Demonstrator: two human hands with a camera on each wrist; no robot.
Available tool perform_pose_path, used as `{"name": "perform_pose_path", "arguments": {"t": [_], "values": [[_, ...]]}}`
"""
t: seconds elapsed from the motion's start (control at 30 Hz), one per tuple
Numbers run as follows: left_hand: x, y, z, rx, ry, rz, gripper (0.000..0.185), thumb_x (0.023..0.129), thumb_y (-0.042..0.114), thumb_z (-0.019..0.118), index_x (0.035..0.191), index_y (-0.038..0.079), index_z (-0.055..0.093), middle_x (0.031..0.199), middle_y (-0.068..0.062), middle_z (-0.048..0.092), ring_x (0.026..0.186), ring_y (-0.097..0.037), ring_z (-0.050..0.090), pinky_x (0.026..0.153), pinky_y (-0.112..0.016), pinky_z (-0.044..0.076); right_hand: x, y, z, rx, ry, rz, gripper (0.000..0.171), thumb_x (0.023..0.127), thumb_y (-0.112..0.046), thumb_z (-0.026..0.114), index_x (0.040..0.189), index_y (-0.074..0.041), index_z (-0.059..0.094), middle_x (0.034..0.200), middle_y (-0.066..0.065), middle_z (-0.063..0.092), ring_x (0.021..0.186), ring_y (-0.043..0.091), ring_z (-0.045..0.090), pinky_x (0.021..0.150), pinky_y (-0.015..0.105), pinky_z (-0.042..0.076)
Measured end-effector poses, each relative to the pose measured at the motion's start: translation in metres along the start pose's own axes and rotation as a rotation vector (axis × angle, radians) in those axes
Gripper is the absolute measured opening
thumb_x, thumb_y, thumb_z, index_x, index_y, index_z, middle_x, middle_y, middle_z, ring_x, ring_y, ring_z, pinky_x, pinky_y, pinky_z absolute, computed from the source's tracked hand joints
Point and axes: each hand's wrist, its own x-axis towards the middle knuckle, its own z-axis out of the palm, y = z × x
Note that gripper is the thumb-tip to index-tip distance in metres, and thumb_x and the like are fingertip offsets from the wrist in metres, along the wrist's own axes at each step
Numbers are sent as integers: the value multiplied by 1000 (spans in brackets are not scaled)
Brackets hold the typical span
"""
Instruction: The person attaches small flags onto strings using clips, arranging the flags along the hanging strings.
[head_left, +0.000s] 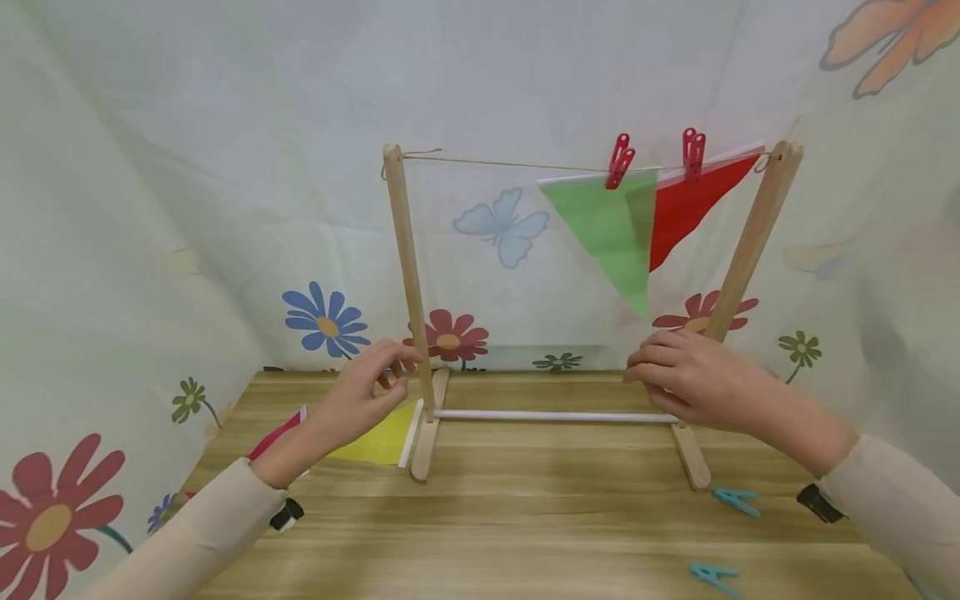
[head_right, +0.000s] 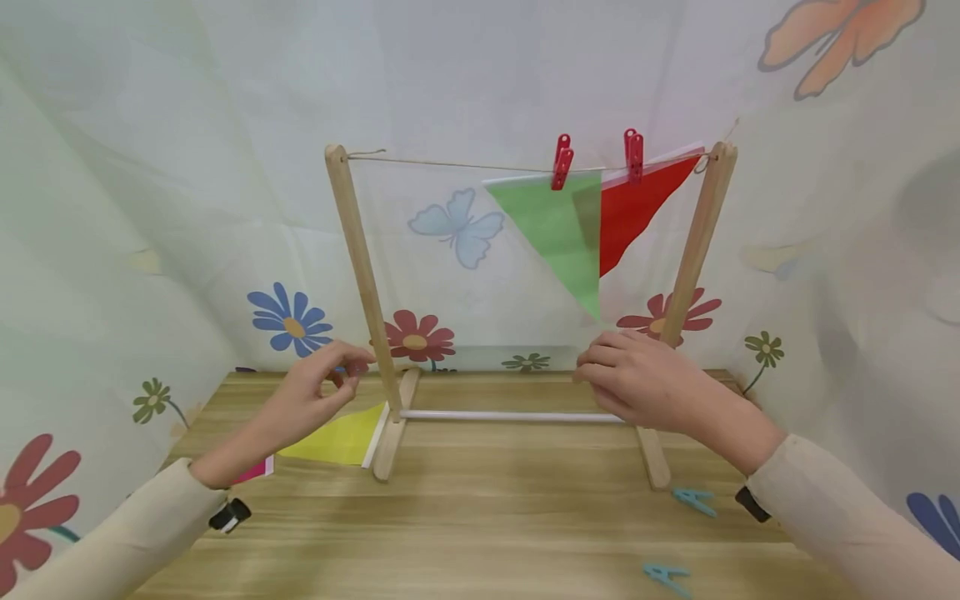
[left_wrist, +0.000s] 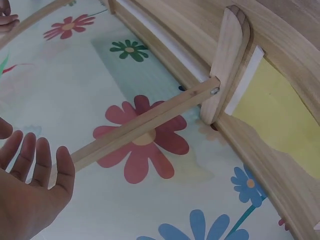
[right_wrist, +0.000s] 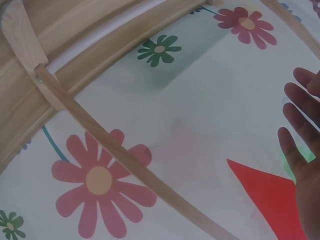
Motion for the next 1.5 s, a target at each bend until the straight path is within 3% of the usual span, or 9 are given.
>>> {"name": "perform_pose_path", "arguments": {"t": [0.07, 0.13, 0.2, 0.43, 0.83, 1.07, 1.3, 1.5], "values": [[-1, 0, 0, 2, -1, -4, 33, 93, -3, 60, 122, 12, 65, 104, -1, 64, 89, -10, 55, 72, -30, 55, -4, -1, 3, 13, 15, 5, 36, 104, -25, 41, 106, -11, 74, 103, 1, 71, 97, 22, 62, 82, 40, 57], [-3, 0, 0, 4, -4, -12, 33, 93, -3, 61, 122, 13, 64, 104, 1, 63, 89, -10, 55, 72, -29, 54, -7, -2, 7, 18, 33, 5, 54, 106, -35, 25, 105, -11, 74, 102, 0, 71, 96, 21, 62, 81, 40, 57], [-4, 1, 0, 4, -6, -23, 33, 94, -2, 61, 123, 13, 64, 105, 4, 63, 90, -11, 55, 73, -27, 54, -10, -4, 11, 22, 52, -4, 59, 106, -37, 21, 103, -11, 74, 101, -1, 71, 94, 20, 63, 79, 39, 57], [-15, -6, 1, 20, 11, -39, 30, 93, -3, 62, 120, 12, 65, 104, 4, 63, 88, -10, 56, 72, -26, 54, -18, -9, 23, 38, 82, -52, 52, 109, -33, 26, 100, -13, 73, 98, -4, 69, 91, 16, 61, 78, 35, 54], [-29, -14, 4, 64, -2, -69, 29, 93, -1, 63, 120, 10, 65, 107, 2, 65, 89, -10, 56, 72, -28, 54, -46, -28, 40, 74, 73, 15, 50, 109, -32, 27, 102, -16, 74, 101, -7, 68, 91, 13, 59, 74, 31, 53], [-33, -28, 6, 85, -21, -113, 29, 92, 0, 63, 120, 11, 64, 111, 1, 65, 90, -11, 57, 71, -29, 53, -62, -36, 46, 98, 41, 66, 50, 109, -33, 25, 102, -20, 73, 103, -10, 68, 95, 10, 61, 78, 35, 55], [-40, -46, 5, 116, -52, -178, 30, 93, 1, 61, 121, 11, 64, 112, 0, 65, 92, -14, 57, 72, -30, 53, -75, -39, 57, 90, 89, 4, 45, 108, -26, 30, 98, -19, 73, 99, -9, 68, 91, 12, 63, 76, 33, 56], [-46, -57, 12, 114, -66, -185, 32, 91, 1, 63, 121, 10, 64, 112, -1, 65, 92, -16, 58, 71, -34, 54, -90, -43, 68, 108, 110, 5, 43, 109, -26, 30, 97, -21, 72, 100, -12, 66, 93, 12, 62, 82, 30, 53]]}}
